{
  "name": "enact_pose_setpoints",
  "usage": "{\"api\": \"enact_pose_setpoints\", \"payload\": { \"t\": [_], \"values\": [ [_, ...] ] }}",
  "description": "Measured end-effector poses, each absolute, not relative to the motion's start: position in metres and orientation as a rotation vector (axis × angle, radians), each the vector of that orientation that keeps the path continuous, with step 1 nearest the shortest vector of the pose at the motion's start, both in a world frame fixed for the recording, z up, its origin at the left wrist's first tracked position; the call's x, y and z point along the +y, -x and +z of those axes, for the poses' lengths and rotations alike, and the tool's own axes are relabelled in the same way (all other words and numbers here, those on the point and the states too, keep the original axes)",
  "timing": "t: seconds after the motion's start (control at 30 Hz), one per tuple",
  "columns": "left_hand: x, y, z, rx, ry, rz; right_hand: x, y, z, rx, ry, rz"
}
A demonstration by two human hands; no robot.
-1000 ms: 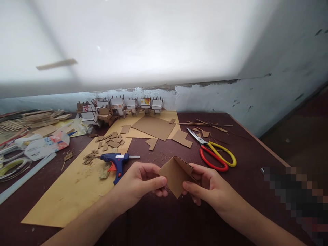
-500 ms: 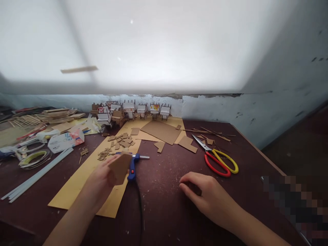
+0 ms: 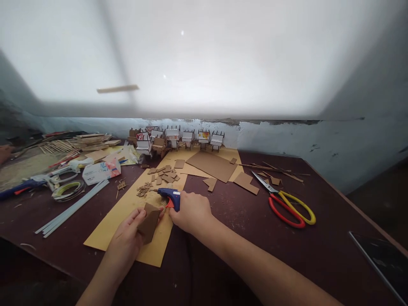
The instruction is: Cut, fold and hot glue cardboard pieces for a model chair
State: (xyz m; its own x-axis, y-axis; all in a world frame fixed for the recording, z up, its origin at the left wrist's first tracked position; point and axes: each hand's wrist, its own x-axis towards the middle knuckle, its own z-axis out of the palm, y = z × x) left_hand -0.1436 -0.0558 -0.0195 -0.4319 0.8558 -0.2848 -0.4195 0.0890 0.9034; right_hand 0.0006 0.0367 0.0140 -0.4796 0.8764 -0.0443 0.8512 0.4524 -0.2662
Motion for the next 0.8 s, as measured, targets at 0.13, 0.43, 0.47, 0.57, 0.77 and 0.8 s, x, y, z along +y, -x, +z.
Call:
{"api": "enact_pose_setpoints", "payload": {
  "t": [0.13, 0.43, 0.47, 0.57, 0.77, 0.8],
  "values": [
    [-0.056, 0.149, -0.031, 1.346, -0.494, 1.505, 0.044, 0.004, 0.012, -2.577, 1.586, 0.408],
    [-0.064, 0.147, -0.029, 1.578, -0.827, 1.426, 0.069, -0.009, 0.024, -2.311, 1.659, 0.236],
    [-0.065, 0.146, -0.028, 1.569, -0.839, 1.423, 0.076, -0.018, 0.029, -2.244, 1.679, 0.229],
    [-0.067, 0.145, -0.026, 1.534, -0.817, 1.398, 0.098, -0.059, 0.042, -2.044, 1.721, 0.285],
    [-0.063, 0.141, -0.023, 1.473, -0.627, 1.360, 0.098, -0.159, 0.039, -1.670, 1.595, 0.774],
    [-0.061, 0.136, -0.021, 1.440, -0.573, 1.371, 0.092, -0.172, 0.038, -1.600, 1.586, 0.841]
  ]
}}
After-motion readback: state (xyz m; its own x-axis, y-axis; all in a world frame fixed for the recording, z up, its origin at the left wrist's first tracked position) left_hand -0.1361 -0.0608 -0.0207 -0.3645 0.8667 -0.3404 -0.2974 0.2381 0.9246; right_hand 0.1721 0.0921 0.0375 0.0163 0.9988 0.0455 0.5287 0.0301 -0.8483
